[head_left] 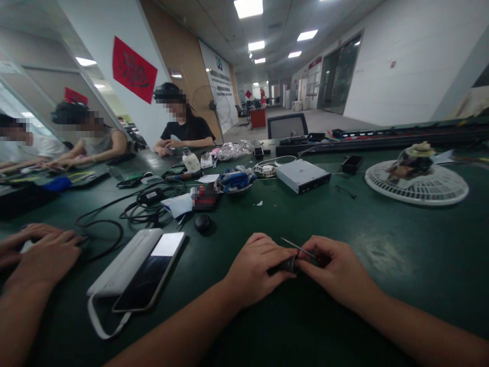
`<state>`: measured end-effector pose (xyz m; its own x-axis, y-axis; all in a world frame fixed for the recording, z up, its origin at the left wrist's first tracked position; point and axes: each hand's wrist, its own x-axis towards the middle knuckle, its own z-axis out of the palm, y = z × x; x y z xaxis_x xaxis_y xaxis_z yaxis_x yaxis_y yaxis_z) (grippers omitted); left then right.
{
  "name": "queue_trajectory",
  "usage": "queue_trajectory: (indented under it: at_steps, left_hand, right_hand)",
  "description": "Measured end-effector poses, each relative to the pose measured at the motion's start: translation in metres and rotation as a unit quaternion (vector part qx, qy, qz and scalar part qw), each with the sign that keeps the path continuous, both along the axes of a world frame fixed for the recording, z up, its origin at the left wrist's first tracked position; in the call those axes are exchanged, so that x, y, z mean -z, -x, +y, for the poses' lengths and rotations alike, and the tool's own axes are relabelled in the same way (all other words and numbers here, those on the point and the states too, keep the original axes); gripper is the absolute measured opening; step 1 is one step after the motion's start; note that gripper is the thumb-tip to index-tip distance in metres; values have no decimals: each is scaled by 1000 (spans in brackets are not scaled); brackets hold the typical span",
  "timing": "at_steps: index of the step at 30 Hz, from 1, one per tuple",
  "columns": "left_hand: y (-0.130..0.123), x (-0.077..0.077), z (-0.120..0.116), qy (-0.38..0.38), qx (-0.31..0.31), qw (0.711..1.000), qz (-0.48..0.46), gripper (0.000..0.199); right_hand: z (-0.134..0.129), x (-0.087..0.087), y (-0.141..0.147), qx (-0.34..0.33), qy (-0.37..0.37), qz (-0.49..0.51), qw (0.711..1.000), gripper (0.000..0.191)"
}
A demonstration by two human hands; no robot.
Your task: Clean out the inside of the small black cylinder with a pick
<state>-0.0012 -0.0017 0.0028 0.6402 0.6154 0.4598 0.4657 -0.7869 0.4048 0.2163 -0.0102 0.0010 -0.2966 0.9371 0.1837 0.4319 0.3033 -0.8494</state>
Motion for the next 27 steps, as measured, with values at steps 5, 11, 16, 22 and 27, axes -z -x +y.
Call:
queue_trajectory:
  at_steps: [5,11,16,22,27]
  left_hand:
    - [-2,-3,-1,-4,-7,1000,-24,28]
    - [-3,-2,-2,21,-88,995,-29,29]
    - [-1,1,0,53,-205,977,-29,30]
    - [0,4,4,95,-269,956,-67,26]
    - [-1,4,2,81,-243,964,-72,26]
  right_hand:
    - [0,1,2,-28,30,13,999,7]
    - [-2,-6,2,-16,-8,20,1000,18]
    - [-3,-4,2,-9,-40,-23,999,18]
    - [-4,-2,2,-21,-45,-79,996,18]
    - [-2,1,3,-27,-69,-91,993,25]
